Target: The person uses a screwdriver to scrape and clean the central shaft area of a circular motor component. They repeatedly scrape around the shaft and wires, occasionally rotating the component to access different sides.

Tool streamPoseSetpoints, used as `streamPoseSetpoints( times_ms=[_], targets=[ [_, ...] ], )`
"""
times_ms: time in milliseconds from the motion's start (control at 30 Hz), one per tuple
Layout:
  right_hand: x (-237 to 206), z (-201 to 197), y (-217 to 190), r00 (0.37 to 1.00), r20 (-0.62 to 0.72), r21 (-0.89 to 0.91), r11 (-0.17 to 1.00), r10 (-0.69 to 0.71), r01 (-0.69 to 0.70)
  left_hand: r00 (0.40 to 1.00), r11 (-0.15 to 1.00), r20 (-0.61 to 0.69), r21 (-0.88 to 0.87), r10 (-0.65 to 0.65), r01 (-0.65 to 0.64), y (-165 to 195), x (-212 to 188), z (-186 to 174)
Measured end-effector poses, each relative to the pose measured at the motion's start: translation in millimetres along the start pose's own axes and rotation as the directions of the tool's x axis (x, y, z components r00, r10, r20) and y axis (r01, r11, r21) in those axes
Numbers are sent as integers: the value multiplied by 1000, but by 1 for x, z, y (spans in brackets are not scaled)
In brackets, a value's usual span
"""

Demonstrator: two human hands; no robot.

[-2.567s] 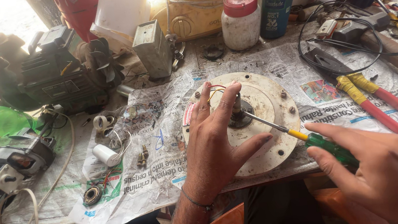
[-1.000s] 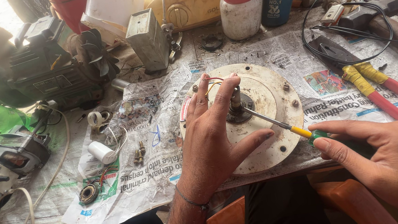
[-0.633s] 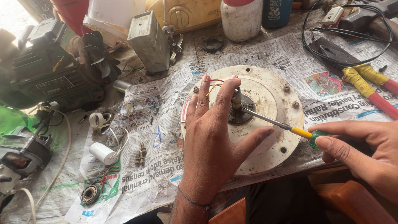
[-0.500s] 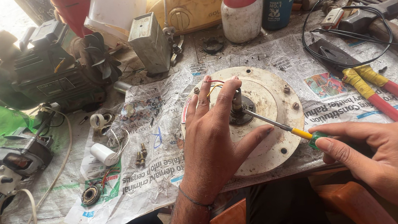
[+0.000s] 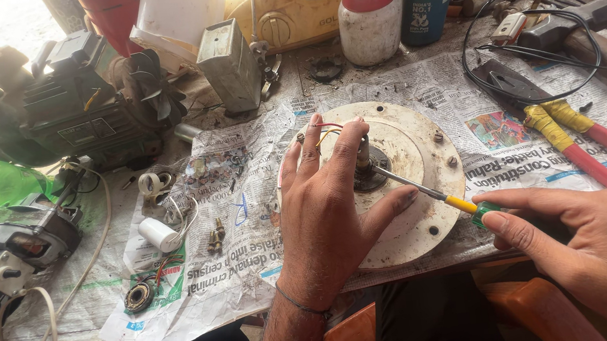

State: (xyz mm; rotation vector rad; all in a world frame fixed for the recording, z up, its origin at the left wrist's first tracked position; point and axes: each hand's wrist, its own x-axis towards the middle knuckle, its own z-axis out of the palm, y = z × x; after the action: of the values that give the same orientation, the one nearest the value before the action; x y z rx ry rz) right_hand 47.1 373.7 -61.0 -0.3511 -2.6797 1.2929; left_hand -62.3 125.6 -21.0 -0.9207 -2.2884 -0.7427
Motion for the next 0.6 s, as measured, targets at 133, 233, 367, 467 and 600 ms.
streamPoseSetpoints(
  times_ms=[133,233,367,467,600],
  targets=[
    [1,1,3,1000,-4,13,1000,-6,6,1000,1000,1,-14,-5,5,0,0,1],
    [1,1,5,1000,-6,6,1000,-17,17,1000,1000,7,-9,-16,16,0,1,1],
    [4,-2,3,994,-34,-8,994,-108,108,1000,1000,13,-9,-1,1,-1,2,1],
    [10,-7,-3,952,-71,-31,955,-298,297,999,1000,42,-25,-14,15,-1,2,2],
    [12,-10,-15,998,54,-62,998,32,-28,1000,999,30,-41,-10,11,0,0,4]
  ],
)
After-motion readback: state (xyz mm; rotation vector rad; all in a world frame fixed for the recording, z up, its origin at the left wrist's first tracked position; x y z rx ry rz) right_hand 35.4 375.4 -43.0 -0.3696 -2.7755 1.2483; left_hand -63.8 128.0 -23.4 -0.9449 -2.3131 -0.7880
